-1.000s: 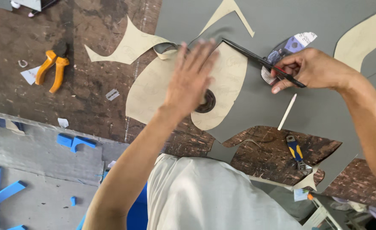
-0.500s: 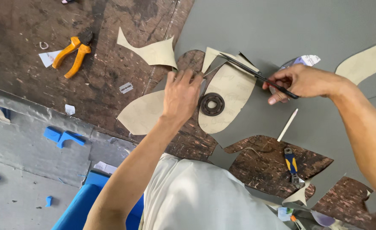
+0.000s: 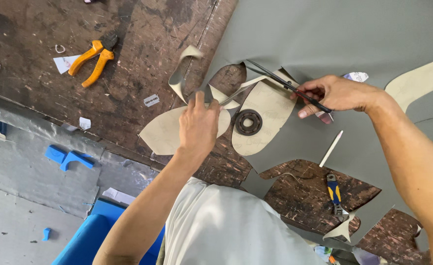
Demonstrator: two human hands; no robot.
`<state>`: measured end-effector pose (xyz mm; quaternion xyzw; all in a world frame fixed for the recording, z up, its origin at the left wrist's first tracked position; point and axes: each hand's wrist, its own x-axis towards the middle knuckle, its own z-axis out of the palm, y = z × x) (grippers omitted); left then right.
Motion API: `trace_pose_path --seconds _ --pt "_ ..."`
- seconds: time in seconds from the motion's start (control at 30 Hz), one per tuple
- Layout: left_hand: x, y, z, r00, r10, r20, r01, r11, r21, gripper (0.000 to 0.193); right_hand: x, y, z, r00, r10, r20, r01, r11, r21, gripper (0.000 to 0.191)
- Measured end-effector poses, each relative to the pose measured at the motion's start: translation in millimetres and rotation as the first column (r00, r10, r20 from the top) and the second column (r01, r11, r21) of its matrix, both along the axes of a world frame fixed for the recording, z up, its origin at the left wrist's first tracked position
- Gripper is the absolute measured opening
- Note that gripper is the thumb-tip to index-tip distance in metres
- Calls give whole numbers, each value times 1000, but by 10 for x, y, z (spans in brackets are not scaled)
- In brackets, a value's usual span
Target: The person uses shears to cut two oval-shaped pieces of light-colored fabric along pre-drawn outlines on a worktable. They hold the fabric steady with one hand while cutting with the other, then set the cut pieces aside.
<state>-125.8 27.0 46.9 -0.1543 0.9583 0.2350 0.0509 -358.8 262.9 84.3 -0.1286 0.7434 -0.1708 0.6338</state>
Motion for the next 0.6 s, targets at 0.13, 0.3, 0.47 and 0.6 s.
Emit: trace_pose_path --seconds 0.13,0.3,0.47,0.6 --pt "103 20 5 1000 -4 -27 5 999 38 22 32 25 -17 994 -97 49 99 995 -25 50" --pt "222 -88 37 996 36 -83 -26 993 117 18 69 -53 -10 998 -67 19 65 996 55 47" --pt "266 -162 120 996 42 -75 -31 988 149 19 99 -287 -211 999 -32 -9 33 998 59 50" --pt "244 -238 180 991 52 -122 -33 988 150 20 103 -358 -327 999 24 -45 -36 963 -268 49"
